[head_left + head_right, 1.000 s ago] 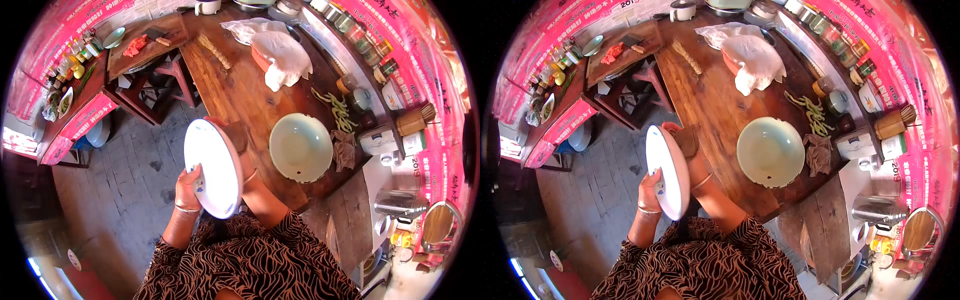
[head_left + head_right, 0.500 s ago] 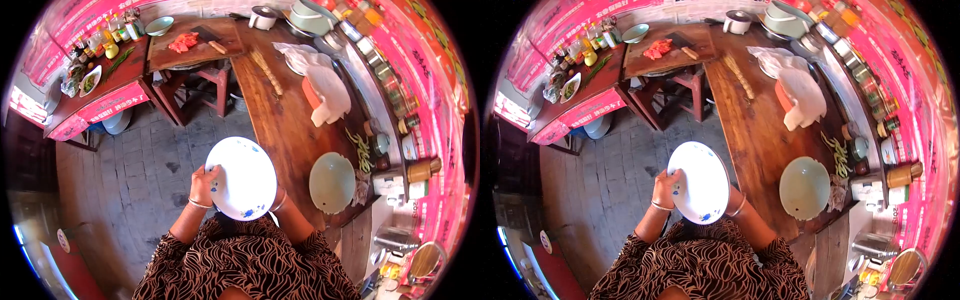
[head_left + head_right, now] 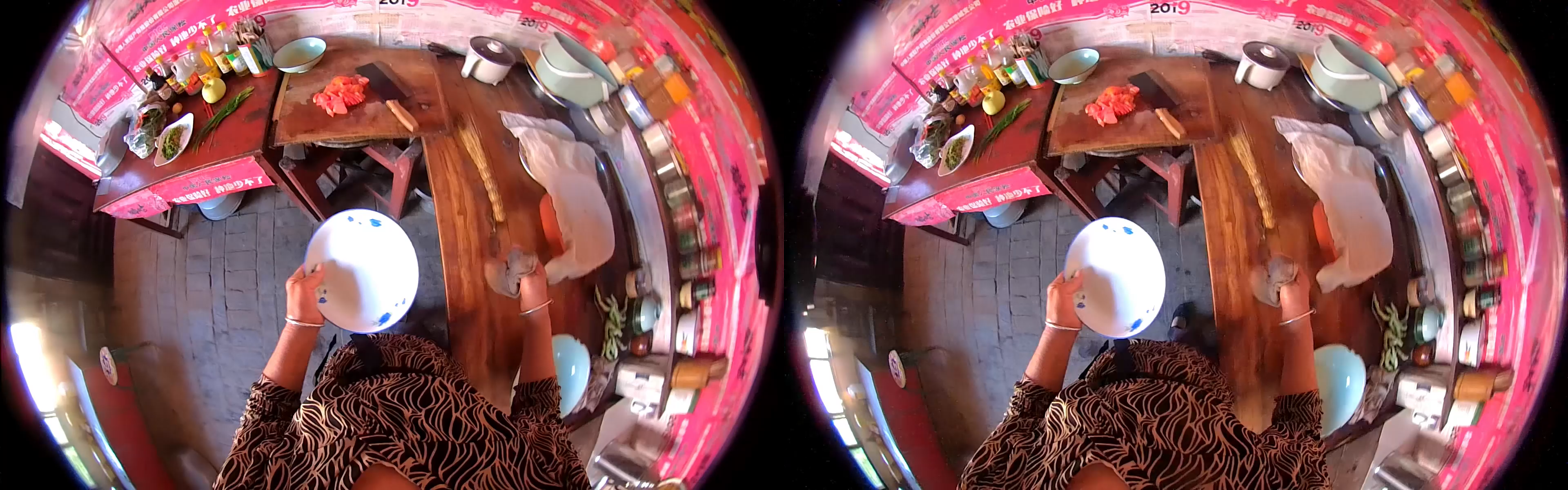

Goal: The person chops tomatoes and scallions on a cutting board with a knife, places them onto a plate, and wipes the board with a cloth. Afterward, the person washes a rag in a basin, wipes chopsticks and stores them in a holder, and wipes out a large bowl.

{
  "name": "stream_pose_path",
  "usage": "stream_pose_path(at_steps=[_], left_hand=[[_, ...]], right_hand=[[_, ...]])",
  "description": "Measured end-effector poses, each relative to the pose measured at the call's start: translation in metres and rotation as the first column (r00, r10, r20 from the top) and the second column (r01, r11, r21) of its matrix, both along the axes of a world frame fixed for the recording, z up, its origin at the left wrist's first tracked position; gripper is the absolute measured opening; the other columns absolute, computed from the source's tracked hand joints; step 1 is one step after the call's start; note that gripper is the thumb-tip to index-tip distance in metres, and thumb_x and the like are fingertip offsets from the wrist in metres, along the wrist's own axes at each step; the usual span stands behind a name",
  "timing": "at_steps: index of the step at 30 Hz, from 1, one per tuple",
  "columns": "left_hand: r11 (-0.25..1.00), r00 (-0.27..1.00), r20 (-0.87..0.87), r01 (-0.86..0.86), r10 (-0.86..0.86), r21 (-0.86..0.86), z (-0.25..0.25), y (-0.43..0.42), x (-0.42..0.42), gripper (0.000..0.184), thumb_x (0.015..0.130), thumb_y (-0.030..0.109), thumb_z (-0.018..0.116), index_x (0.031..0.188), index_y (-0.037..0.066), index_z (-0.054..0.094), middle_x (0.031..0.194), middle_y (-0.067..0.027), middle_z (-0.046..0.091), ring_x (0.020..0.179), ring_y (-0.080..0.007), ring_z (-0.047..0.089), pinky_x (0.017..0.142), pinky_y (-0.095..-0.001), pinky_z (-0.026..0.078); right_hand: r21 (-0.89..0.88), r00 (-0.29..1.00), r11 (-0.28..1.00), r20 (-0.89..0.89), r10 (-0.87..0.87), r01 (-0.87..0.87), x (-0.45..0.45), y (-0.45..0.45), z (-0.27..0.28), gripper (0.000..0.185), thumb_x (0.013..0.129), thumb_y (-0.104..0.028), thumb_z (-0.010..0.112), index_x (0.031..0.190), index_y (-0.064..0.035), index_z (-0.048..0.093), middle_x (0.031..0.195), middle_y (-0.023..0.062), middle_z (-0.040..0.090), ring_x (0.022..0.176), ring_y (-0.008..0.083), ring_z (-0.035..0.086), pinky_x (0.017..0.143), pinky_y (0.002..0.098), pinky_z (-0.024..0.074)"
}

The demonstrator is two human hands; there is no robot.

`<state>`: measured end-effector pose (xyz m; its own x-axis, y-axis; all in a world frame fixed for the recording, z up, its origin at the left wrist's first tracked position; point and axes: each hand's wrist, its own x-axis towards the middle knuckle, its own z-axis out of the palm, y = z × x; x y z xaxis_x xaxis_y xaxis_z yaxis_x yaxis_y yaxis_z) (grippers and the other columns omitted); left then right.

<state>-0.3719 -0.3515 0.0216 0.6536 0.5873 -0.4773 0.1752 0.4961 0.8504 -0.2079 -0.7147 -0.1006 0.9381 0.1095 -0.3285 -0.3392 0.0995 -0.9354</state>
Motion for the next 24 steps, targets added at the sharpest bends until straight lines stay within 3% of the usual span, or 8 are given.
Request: stream_pose_path(at_steps=[2,3,4,7,8,12,20,24], left_hand=[[0.998,0.998,0.003,-0.066,0.066,0.015,-0.01,0.019,0.015,0.021,0.083,0.008,0.054,0.1,-0.005,0.058,0.085,-0.0081,0.063,0.071,-0.0158,0.06,0.063,-0.0267,0.048],[0.995,0.995,-0.003,-0.098,0.098,0.025,-0.016,0.027,0.019,0.022,0.083,0.008,0.054,0.1,-0.005,0.058,0.086,-0.0082,0.063,0.071,-0.0161,0.06,0.063,-0.027,0.048],[0.988,0.989,0.001,-0.15,0.15,0.041,-0.021,0.035,0.026,0.022,0.083,0.009,0.054,0.1,-0.005,0.058,0.086,-0.0083,0.062,0.072,-0.0168,0.06,0.064,-0.0272,0.048],[0.961,0.962,-0.023,-0.27,0.272,0.067,-0.029,0.062,0.051,0.022,0.083,0.008,0.054,0.1,-0.006,0.057,0.087,-0.0087,0.062,0.074,-0.0172,0.06,0.065,-0.0278,0.047],[0.946,0.947,-0.019,-0.318,0.32,0.066,-0.03,0.072,0.06,0.022,0.083,0.007,0.055,0.101,-0.006,0.057,0.088,-0.009,0.062,0.075,-0.0174,0.06,0.065,-0.0287,0.048],[0.917,0.922,-0.004,-0.384,0.387,0.102,-0.048,0.135,0.092,0.025,0.082,0.006,0.057,0.103,-0.006,0.053,0.092,-0.0111,0.06,0.083,-0.0208,0.06,0.071,-0.0336,0.049],[0.854,0.855,-0.053,-0.508,0.516,0.111,-0.079,0.265,0.17,0.012,0.081,0.01,0.059,0.09,0.002,0.059,0.079,-0.007,0.061,0.063,-0.0173,0.06,0.048,-0.0308,0.049],[0.861,0.847,-0.162,-0.487,0.506,0.145,-0.074,0.303,0.212,0.01,0.08,0.007,0.059,0.088,0.001,0.058,0.077,-0.0059,0.059,0.065,-0.0174,0.06,0.052,-0.031,0.051]], right_hand=[[-0.753,0.943,0.652,0.149,0.298,-0.087,0.024,-0.02,-0.042,0.042,0.074,-0.016,0.059,0.114,-0.0047,0.052,0.104,0.0128,0.059,0.093,0.0257,0.056,0.081,0.0355,0.0444],[-0.957,0.88,0.289,0.119,0.461,-0.022,0.032,-0.02,-0.055,0.046,0.072,-0.016,0.06,0.117,-0.0065,0.05,0.107,0.0147,0.058,0.096,0.029,0.055,0.084,0.0383,0.0436],[-0.99,0.926,0.033,-0.115,0.359,-0.136,0.031,0.01,-0.011,0.055,0.068,-0.017,0.063,0.119,-0.0086,0.047,0.112,0.0184,0.053,0.103,0.0354,0.051,0.09,0.0429,0.0392],[-0.958,0.888,0.25,-0.012,0.459,-0.142,0.058,0.04,-0.016,0.052,0.07,-0.015,0.062,0.119,-0.0056,0.047,0.117,0.017,0.051,0.105,0.0351,0.048,0.087,0.0434,0.0401],[-0.861,0.821,0.501,0.219,0.527,-0.092,0.073,0.045,-0.04,0.048,0.07,-0.012,0.064,0.115,-0.0046,0.049,0.113,0.0181,0.053,0.102,0.0365,0.05,0.087,0.0424,0.0409],[-0.763,0.771,0.643,0.372,0.517,-0.063,0.115,0.139,-0.028,0.045,0.07,-0.008,0.065,0.112,-0.0009,0.05,0.11,0.0203,0.054,0.101,0.0381,0.051,0.087,0.0412,0.0412],[-0.799,0.721,0.601,0.405,0.561,-0.018,0.192,0.287,0.002,0.052,0.069,-0.007,0.066,0.116,-0.0006,0.046,0.116,0.0209,0.051,0.107,0.0371,0.048,0.091,0.0413,0.0396],[-0.869,0.704,0.494,0.369,0.607,0.03,0.22,0.327,0.0,0.058,0.067,-0.01,0.067,0.119,-0.0026,0.042,0.119,0.0202,0.048,0.105,0.0388,0.047,0.089,0.0443,0.0394]])
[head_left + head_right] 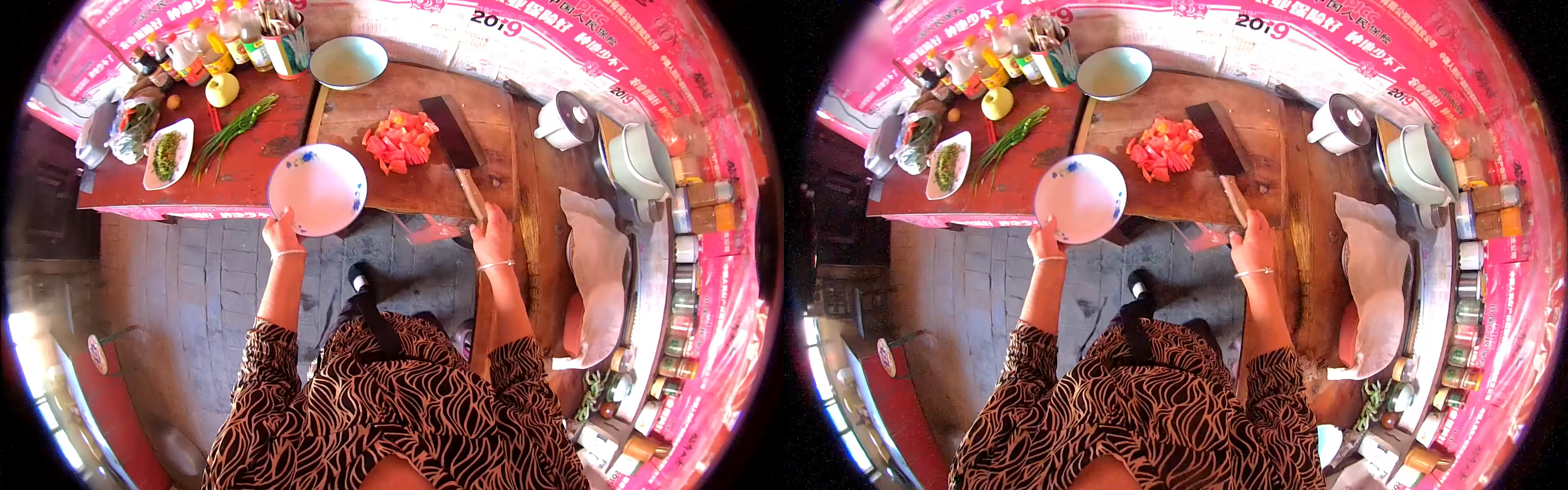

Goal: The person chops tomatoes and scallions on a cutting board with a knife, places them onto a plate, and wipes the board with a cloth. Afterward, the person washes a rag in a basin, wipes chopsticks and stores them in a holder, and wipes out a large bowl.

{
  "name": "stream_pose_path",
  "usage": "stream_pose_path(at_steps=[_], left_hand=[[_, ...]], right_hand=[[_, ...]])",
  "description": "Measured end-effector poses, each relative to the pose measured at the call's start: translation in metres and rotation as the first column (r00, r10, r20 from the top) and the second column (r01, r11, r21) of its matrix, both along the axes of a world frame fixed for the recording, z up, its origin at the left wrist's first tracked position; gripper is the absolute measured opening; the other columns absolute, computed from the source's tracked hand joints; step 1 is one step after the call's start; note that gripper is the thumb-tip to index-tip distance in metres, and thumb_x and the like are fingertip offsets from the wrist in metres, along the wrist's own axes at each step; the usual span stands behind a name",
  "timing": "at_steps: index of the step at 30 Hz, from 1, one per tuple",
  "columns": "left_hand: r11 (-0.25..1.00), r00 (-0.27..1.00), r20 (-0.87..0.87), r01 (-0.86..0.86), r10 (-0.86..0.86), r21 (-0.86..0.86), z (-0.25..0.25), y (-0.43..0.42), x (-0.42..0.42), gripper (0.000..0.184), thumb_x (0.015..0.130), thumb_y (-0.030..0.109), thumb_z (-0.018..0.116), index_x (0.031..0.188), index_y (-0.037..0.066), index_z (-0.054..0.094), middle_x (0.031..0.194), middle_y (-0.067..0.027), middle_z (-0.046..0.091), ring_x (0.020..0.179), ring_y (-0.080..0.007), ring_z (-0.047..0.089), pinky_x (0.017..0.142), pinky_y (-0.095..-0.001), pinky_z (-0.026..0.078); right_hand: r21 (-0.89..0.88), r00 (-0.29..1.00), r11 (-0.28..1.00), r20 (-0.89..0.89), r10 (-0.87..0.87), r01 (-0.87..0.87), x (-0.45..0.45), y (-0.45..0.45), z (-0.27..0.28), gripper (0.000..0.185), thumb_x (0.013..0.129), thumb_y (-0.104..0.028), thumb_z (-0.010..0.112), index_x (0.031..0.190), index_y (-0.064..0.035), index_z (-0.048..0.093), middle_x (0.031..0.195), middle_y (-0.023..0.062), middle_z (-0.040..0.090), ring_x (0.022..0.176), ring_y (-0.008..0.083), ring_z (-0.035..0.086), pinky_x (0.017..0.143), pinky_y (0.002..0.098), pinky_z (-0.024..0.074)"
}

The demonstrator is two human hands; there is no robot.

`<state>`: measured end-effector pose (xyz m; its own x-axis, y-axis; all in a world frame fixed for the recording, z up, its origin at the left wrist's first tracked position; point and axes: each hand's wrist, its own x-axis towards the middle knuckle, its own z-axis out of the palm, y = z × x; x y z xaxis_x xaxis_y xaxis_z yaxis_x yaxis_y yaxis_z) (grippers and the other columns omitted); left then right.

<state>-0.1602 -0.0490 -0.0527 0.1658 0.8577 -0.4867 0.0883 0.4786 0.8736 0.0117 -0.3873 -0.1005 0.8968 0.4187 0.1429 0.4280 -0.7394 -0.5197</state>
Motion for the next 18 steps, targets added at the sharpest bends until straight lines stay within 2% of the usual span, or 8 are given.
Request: stream_pose_path(at_steps=[3,8,10,13,14,17,18], left_hand=[[0.999,0.99,0.139,-0.007,0.002,0.033,-0.017,0.017,0.02,0.01,0.08,0.007,0.059,0.089,0.001,0.058,0.078,-0.0054,0.059,0.065,-0.017,0.059,0.054,-0.0313,0.052],[0.999,0.994,0.111,0.008,-0.012,0.037,-0.033,0.033,0.044,0.013,0.082,0.011,0.059,0.09,0.001,0.058,0.08,-0.005,0.06,0.066,-0.0145,0.059,0.054,-0.03,0.051],[1.0,0.99,0.143,-0.014,0.01,0.028,-0.033,0.03,0.051,0.013,0.082,0.011,0.059,0.091,0.001,0.058,0.08,-0.0046,0.06,0.067,-0.014,0.058,0.055,-0.0297,0.051],[1.0,0.98,0.196,0.012,-0.017,0.027,-0.034,0.033,0.051,0.019,0.084,0.016,0.058,0.096,0.001,0.057,0.085,-0.0074,0.06,0.076,-0.0193,0.06,0.062,-0.0342,0.051],[0.999,0.97,0.241,0.028,-0.034,0.029,-0.033,0.033,0.052,0.023,0.085,0.016,0.055,0.101,0.0,0.055,0.092,-0.0086,0.059,0.084,-0.0193,0.058,0.072,-0.0347,0.05],[0.997,0.952,0.304,0.014,-0.037,0.08,-0.034,0.027,0.055,0.02,0.085,0.009,0.054,0.103,-0.001,0.053,0.097,-0.0079,0.057,0.083,-0.0159,0.057,0.072,-0.0291,0.049],[0.997,0.96,0.279,0.011,-0.033,0.082,-0.03,0.024,0.056,0.021,0.085,0.007,0.054,0.103,-0.001,0.052,0.098,-0.008,0.057,0.084,-0.016,0.056,0.073,-0.0289,0.048]], right_hand=[[-0.119,0.998,0.993,-0.058,-0.031,0.024,0.009,0.023,-0.001,0.063,0.066,-0.014,0.069,0.122,-0.0061,0.04,0.123,0.0181,0.045,0.106,0.0389,0.045,0.088,0.0464,0.0393],[-0.24,0.986,0.968,-0.129,-0.104,0.071,0.027,0.052,-0.007,0.07,0.065,-0.018,0.072,0.126,-0.0113,0.038,0.124,0.0155,0.044,0.107,0.0385,0.044,0.086,0.0496,0.039],[-0.267,0.984,0.962,-0.148,-0.096,0.053,0.036,0.062,-0.012,0.073,0.064,-0.02,0.073,0.127,-0.0122,0.037,0.121,0.0145,0.046,0.105,0.0375,0.045,0.085,0.0503,0.0388],[-0.303,0.984,0.953,-0.161,-0.075,0.023,0.054,0.077,-0.018,0.076,0.063,-0.02,0.074,0.128,-0.0125,0.037,0.115,0.0141,0.047,0.102,0.0361,0.045,0.083,0.0492,0.0401],[-0.318,0.982,0.948,-0.174,-0.068,0.009,0.059,0.079,-0.019,0.076,0.062,-0.02,0.075,0.128,-0.0124,0.037,0.112,0.0142,0.048,0.102,0.0357,0.045,0.081,0.0484,0.0409],[-0.262,0.993,0.964,-0.118,0.007,-0.038,0.078,0.083,-0.029,0.075,0.061,-0.019,0.075,0.127,-0.0104,0.039,0.1,0.0176,0.051,0.092,0.036,0.05,0.074,0.0453,0.044],[-0.227,0.986,0.972,-0.164,0.022,-0.059,0.087,0.082,-0.037,0.074,0.061,-0.018,0.075,0.126,-0.0094,0.04,0.096,0.0189,0.051,0.089,0.0366,0.051,0.072,0.0448,0.0445]])
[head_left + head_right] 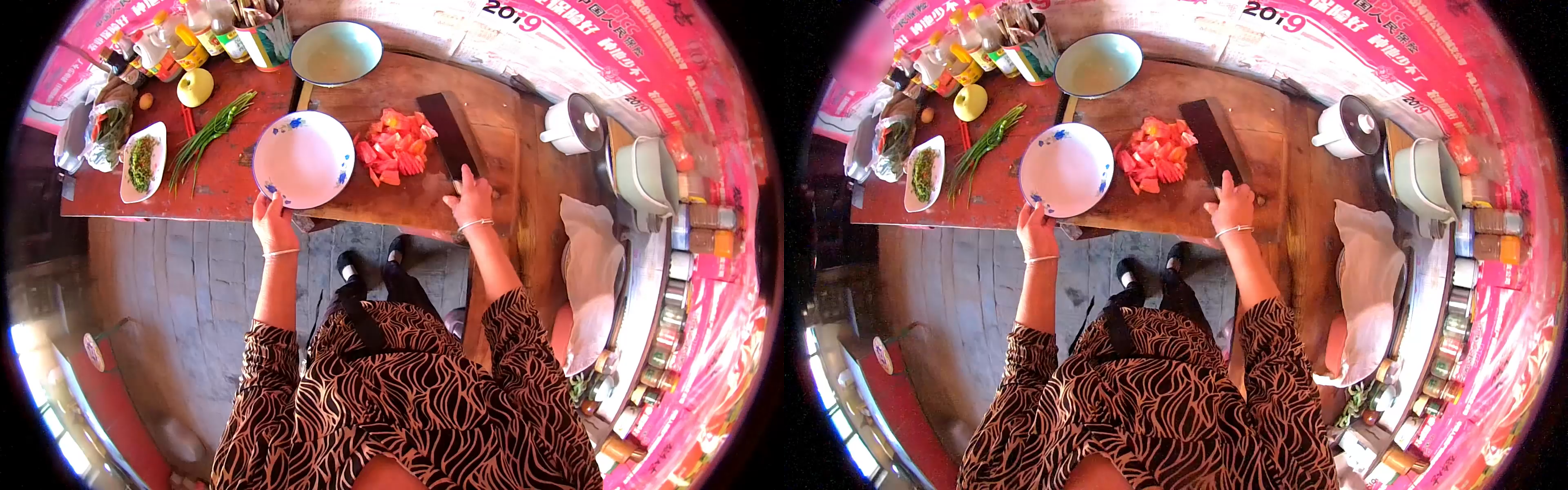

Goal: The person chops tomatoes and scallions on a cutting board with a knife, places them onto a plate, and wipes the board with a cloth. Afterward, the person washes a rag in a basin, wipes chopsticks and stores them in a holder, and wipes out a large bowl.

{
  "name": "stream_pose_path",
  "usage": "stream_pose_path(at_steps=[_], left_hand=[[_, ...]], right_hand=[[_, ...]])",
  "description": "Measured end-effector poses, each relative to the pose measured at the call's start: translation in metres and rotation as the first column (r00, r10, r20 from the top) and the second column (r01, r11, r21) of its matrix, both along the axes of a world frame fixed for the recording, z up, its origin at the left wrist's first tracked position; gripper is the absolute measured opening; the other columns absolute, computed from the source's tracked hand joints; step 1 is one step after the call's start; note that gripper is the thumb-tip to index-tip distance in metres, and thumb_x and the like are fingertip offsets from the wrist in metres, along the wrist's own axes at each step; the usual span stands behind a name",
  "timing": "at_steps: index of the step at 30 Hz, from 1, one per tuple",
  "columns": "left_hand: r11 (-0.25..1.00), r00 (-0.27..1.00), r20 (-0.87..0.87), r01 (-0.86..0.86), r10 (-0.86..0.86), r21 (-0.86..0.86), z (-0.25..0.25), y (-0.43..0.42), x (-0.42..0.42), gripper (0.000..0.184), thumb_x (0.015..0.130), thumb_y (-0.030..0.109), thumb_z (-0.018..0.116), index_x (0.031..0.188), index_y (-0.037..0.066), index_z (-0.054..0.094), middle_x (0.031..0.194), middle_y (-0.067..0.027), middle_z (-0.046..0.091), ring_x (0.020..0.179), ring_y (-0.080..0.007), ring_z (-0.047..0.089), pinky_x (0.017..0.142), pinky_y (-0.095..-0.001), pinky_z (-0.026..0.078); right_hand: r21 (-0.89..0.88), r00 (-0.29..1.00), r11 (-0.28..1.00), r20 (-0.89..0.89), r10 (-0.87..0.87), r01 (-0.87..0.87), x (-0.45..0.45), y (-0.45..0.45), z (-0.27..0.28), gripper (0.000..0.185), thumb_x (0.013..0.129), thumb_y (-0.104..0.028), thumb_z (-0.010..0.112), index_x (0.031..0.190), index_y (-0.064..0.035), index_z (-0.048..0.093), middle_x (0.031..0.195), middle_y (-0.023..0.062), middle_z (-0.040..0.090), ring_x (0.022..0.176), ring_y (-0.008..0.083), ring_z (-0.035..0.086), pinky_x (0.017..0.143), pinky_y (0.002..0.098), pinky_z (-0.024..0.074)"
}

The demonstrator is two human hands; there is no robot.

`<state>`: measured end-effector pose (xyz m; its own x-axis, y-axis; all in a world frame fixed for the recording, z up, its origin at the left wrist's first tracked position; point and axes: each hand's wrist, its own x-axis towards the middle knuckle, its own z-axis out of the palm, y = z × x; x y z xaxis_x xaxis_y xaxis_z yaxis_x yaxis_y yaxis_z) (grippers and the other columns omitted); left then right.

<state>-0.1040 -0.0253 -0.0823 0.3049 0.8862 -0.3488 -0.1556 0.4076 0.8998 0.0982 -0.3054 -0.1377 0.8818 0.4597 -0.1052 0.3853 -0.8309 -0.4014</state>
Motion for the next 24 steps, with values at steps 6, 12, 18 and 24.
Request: stream_pose_path(at_steps=[6,12,18,24], left_hand=[[0.979,0.968,-0.25,0.081,-0.033,0.187,-0.006,-0.056,-0.017,0.022,0.083,0.001,0.055,0.104,-0.001,0.053,0.096,-0.0065,0.057,0.087,-0.0143,0.055,0.076,-0.0269,0.046],[0.469,0.67,-0.705,0.712,-0.23,0.524,0.009,-0.11,0.031,0.05,0.074,0.007,0.063,0.12,-0.001,0.045,0.114,-0.0198,0.052,0.105,-0.0329,0.05,0.092,-0.0386,0.039],[0.316,0.585,-0.792,0.795,-0.173,0.518,-0.022,-0.107,0.085,0.083,0.072,0.023,0.068,0.134,-0.004,0.021,0.137,-0.0258,0.024,0.124,-0.0414,0.026,0.103,-0.045,0.021],[0.342,0.695,-0.711,0.697,-0.106,0.63,-0.035,-0.098,0.13,0.085,0.07,0.024,0.069,0.134,-0.003,0.02,0.139,-0.0258,0.019,0.125,-0.0426,0.024,0.104,-0.0466,0.02]], right_hand=[[0.212,0.999,0.977,-0.032,0.012,-0.005,0.019,-0.017,-0.008,0.054,0.068,-0.012,0.067,0.117,-0.0028,0.046,0.082,0.0226,0.056,0.076,0.0399,0.056,0.067,0.0452,0.0457],[0.477,0.758,0.711,-0.641,-0.121,0.517,0.027,-0.041,0.031,0.022,0.081,-0.016,0.058,0.098,-0.0033,0.054,0.073,0.0068,0.055,0.056,0.017,0.054,0.048,0.0296,0.0436],[0.307,0.293,0.508,-0.95,0.108,0.805,0.011,-0.064,0.041,0.027,0.085,-0.027,0.059,0.09,-0.0017,0.051,0.062,0.0018,0.047,0.048,0.0107,0.047,0.037,0.0268,0.0396],[0.229,0.171,0.525,-0.973,0.157,0.82,-0.022,-0.074,0.021,0.019,0.084,-0.019,0.059,0.082,-0.0015,0.052,0.058,0.0029,0.049,0.044,0.0129,0.047,0.036,0.0276,0.0386]])
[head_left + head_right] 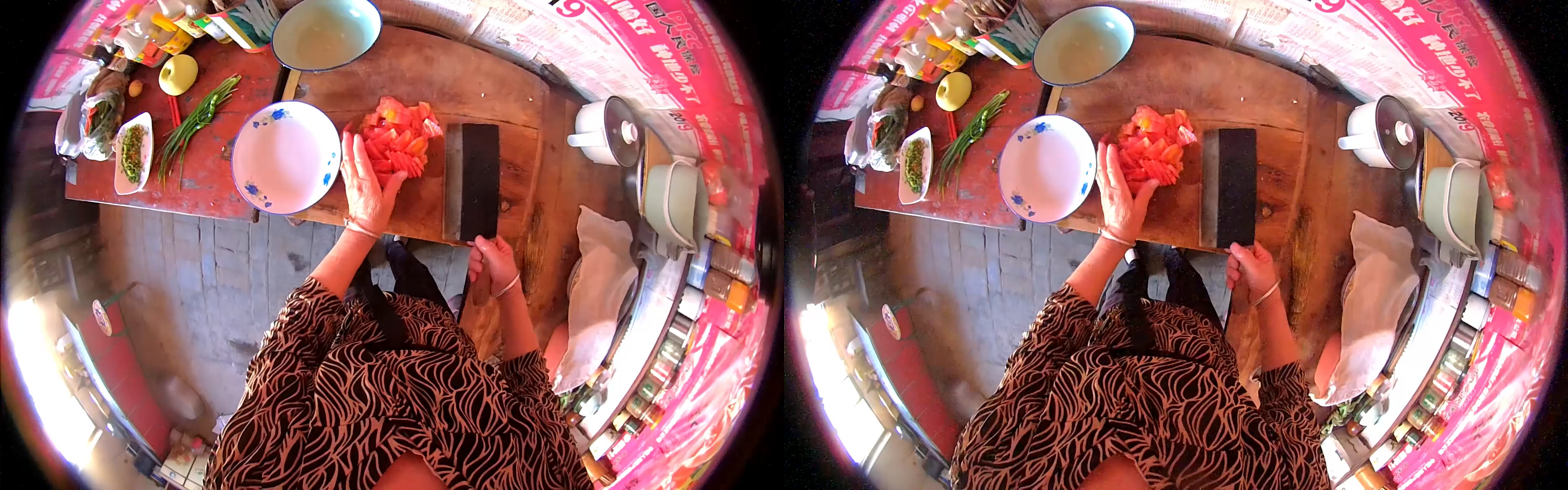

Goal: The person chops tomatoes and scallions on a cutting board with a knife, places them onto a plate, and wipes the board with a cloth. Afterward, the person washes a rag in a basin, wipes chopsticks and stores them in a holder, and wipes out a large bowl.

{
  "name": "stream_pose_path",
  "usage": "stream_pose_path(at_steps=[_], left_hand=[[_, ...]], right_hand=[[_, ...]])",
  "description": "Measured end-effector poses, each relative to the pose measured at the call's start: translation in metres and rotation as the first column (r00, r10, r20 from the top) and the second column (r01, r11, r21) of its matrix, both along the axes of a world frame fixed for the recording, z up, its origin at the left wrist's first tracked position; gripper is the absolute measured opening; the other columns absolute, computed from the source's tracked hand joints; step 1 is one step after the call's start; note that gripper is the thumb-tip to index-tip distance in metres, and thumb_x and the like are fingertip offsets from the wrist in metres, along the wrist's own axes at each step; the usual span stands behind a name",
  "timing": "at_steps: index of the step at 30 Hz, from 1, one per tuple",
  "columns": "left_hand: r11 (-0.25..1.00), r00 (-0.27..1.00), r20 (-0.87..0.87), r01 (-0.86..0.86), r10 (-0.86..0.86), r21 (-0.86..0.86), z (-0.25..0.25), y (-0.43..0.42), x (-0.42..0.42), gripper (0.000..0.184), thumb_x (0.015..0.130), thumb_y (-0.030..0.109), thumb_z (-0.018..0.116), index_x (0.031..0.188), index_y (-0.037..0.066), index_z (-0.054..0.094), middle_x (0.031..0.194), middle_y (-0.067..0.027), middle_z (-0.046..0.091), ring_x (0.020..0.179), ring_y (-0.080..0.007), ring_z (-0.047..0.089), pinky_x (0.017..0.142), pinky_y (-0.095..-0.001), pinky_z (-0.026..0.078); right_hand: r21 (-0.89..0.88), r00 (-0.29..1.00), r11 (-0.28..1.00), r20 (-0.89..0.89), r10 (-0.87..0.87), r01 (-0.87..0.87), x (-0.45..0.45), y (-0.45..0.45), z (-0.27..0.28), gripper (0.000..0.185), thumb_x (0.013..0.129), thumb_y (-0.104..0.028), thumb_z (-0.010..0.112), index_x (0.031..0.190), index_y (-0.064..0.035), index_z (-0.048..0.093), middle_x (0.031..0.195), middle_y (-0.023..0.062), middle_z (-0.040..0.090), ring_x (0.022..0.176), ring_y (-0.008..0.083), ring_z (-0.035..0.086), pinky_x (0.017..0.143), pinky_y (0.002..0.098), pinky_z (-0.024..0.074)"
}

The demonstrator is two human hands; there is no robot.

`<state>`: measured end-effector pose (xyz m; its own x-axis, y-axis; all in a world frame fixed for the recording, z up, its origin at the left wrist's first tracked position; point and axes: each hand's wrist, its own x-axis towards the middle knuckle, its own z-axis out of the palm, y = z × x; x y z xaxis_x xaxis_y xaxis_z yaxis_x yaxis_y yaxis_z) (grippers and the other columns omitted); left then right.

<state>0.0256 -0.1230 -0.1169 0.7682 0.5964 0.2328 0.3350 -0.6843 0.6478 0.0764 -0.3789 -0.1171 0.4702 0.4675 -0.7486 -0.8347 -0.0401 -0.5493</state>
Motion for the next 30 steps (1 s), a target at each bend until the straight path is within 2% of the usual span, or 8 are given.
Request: stream_pose_path(at_steps=[2,5,6,10,19,22,27,30], left_hand=[[0.999,0.997,0.072,-0.038,0.037,0.011,-0.006,0.003,0.014,0.083,0.069,0.026,0.071,0.133,-0.001,0.025,0.138,-0.0261,0.02,0.123,-0.0435,0.025,0.102,-0.0479,0.022],[0.998,0.999,-0.006,-0.042,0.043,0.051,-0.005,0.005,0.029,0.079,0.067,0.028,0.072,0.13,0.002,0.032,0.137,-0.0257,0.022,0.12,-0.0427,0.028,0.1,-0.0481,0.024],[0.995,0.998,-0.01,-0.055,0.055,0.08,-0.006,0.004,0.032,0.075,0.065,0.03,0.073,0.127,0.004,0.039,0.135,-0.0247,0.025,0.115,-0.0416,0.031,0.098,-0.0481,0.027],[1.0,1.0,0.03,-0.008,0.008,-0.005,-0.008,-0.012,0.038,0.069,0.064,0.037,0.073,0.121,0.007,0.048,0.129,-0.0196,0.037,0.111,-0.0373,0.037,0.096,-0.0445,0.03],[0.987,0.993,0.097,-0.052,0.068,-0.154,0.006,-0.021,0.033,0.063,0.067,0.036,0.071,0.119,0.007,0.05,0.129,-0.0182,0.04,0.112,-0.0338,0.039,0.096,-0.0415,0.032],[0.984,0.987,0.139,-0.051,0.075,-0.168,0.023,-0.013,0.029,0.063,0.064,0.029,0.072,0.119,0.007,0.05,0.128,-0.0193,0.037,0.111,-0.0365,0.037,0.095,-0.0437,0.031],[0.974,0.952,0.265,-0.102,0.155,-0.204,0.042,0.016,0.014,0.061,0.066,0.027,0.069,0.12,0.006,0.048,0.129,-0.0186,0.037,0.114,-0.0356,0.038,0.097,-0.0432,0.029],[0.964,0.946,0.207,-0.223,0.25,-0.147,0.049,0.036,-0.005,0.06,0.07,0.029,0.066,0.122,0.005,0.046,0.13,-0.0204,0.036,0.116,-0.0369,0.036,0.099,-0.0437,0.027]], right_hand=[[0.033,0.998,0.998,-0.013,0.059,-0.059,-0.004,0.002,-0.007,0.016,0.084,-0.017,0.059,0.083,-0.0032,0.052,0.054,0.0026,0.05,0.04,0.0136,0.048,0.035,0.0261,0.0364],[-0.034,0.974,0.974,-0.045,0.22,-0.222,-0.002,0.019,0.0,0.017,0.084,-0.018,0.059,0.083,-0.0019,0.052,0.054,0.0029,0.047,0.041,0.0131,0.045,0.035,0.0271,0.0378],[0.049,0.98,0.979,-0.031,0.199,-0.197,-0.006,0.024,-0.003,0.017,0.083,-0.017,0.06,0.083,-0.0024,0.052,0.053,0.0026,0.048,0.04,0.0125,0.045,0.035,0.0271,0.0378],[0.059,0.971,0.975,-0.099,0.217,-0.212,-0.013,0.041,-0.003,0.015,0.082,-0.015,0.06,0.084,-0.0036,0.051,0.052,0.0023,0.046,0.039,0.0111,0.043,0.035,0.0266,0.038],[0.105,0.98,0.976,-0.036,0.194,-0.19,-0.025,0.047,0.017,0.012,0.083,-0.011,0.059,0.083,-0.0042,0.049,0.052,0.0017,0.046,0.039,0.0115,0.044,0.033,0.0276,0.0371],[0.141,0.982,0.977,-0.078,0.174,-0.162,-0.027,0.054,0.032,0.012,0.083,-0.01,0.059,0.084,-0.0036,0.049,0.053,0.0005,0.044,0.04,0.0105,0.043,0.034,0.0264,0.0378],[0.161,0.945,0.932,0.019,0.325,-0.324,-0.02,0.085,0.058,0.015,0.084,-0.01,0.057,0.077,-0.0069,0.044,0.055,-0.0001,0.041,0.043,0.0091,0.041,0.035,0.0257,0.0382],[0.166,0.917,0.902,0.041,0.398,-0.399,-0.025,0.111,0.062,0.016,0.084,-0.011,0.058,0.077,-0.0065,0.045,0.055,-0.0001,0.042,0.042,0.0086,0.042,0.035,0.0252,0.0383]])
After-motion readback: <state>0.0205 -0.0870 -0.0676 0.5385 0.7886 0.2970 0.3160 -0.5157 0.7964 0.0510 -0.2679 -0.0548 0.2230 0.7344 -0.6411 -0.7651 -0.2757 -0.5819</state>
